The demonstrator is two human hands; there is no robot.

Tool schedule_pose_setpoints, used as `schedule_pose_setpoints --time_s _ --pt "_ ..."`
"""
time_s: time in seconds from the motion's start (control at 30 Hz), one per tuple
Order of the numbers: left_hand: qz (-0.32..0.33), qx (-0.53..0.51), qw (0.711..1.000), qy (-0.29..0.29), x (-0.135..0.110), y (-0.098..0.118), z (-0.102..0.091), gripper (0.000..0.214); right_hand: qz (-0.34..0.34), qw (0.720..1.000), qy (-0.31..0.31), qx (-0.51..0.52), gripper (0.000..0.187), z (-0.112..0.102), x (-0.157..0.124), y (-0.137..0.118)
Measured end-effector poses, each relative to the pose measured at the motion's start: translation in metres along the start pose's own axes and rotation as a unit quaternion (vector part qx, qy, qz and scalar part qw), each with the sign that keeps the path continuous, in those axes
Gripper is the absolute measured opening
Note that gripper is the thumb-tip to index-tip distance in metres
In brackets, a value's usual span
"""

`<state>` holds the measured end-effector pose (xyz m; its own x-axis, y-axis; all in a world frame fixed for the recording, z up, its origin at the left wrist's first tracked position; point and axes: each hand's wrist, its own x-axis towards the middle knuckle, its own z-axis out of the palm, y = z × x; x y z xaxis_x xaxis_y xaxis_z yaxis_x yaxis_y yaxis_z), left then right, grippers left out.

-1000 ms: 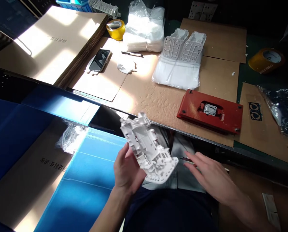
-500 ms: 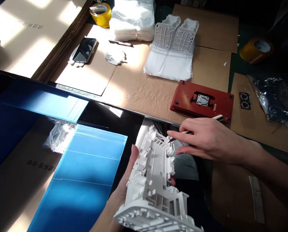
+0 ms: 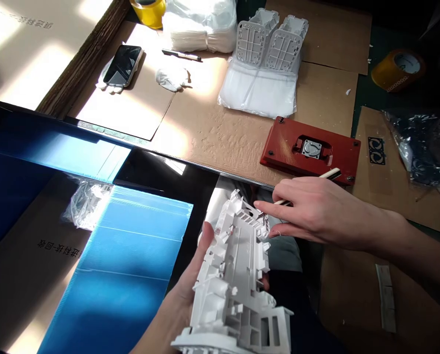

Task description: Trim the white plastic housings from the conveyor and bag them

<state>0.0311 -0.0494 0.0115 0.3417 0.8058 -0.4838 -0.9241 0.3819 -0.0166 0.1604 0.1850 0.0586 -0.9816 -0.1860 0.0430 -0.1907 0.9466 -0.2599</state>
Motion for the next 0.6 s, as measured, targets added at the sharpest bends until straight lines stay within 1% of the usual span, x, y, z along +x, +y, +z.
schedule_pose_setpoints --time_s 0.1,0.17,0.23,0.3,0.37,0.4,0.47,0.53,0.6 --pt "-0.037 -0.032 0.999 0.007 -0.003 0.0 -0.002 0.103 0.003 1.0 -0.004 0.005 0.037 -0.001 0.001 0.0" --pt "-0.044 -0.029 0.999 0.016 -0.006 0.0 -0.001 0.104 0.007 1.0 -0.01 0.015 0.036 -0.002 0.0 0.001" --pt "-0.04 -0.018 0.999 0.029 -0.007 -0.001 0.002 0.103 0.024 0.999 -0.023 0.035 0.037 -0.002 -0.002 0.003" --pt "-0.026 -0.009 0.998 0.053 -0.009 -0.002 0.004 0.098 0.063 0.994 -0.027 0.088 0.039 0.0 -0.005 0.005" --pt "-0.015 -0.003 0.997 0.08 -0.01 -0.004 0.006 0.094 0.117 0.977 -0.005 0.176 0.035 0.006 -0.006 0.005" --pt "-0.011 -0.001 0.996 0.091 -0.01 -0.004 0.007 0.091 0.148 0.963 0.018 0.225 0.031 0.011 -0.006 0.003" --pt "-0.011 -0.001 0.995 0.095 -0.008 -0.005 0.008 0.085 0.196 0.928 0.063 0.309 0.024 0.022 -0.002 -0.002" --pt "-0.007 -0.008 0.996 0.09 -0.003 -0.004 0.008 0.077 0.218 0.904 0.088 0.356 0.016 0.034 0.003 -0.01" --pt "0.016 -0.022 0.995 0.092 0.003 -0.001 0.007 0.07 0.231 0.889 0.105 0.38 0.008 0.043 0.006 -0.016"
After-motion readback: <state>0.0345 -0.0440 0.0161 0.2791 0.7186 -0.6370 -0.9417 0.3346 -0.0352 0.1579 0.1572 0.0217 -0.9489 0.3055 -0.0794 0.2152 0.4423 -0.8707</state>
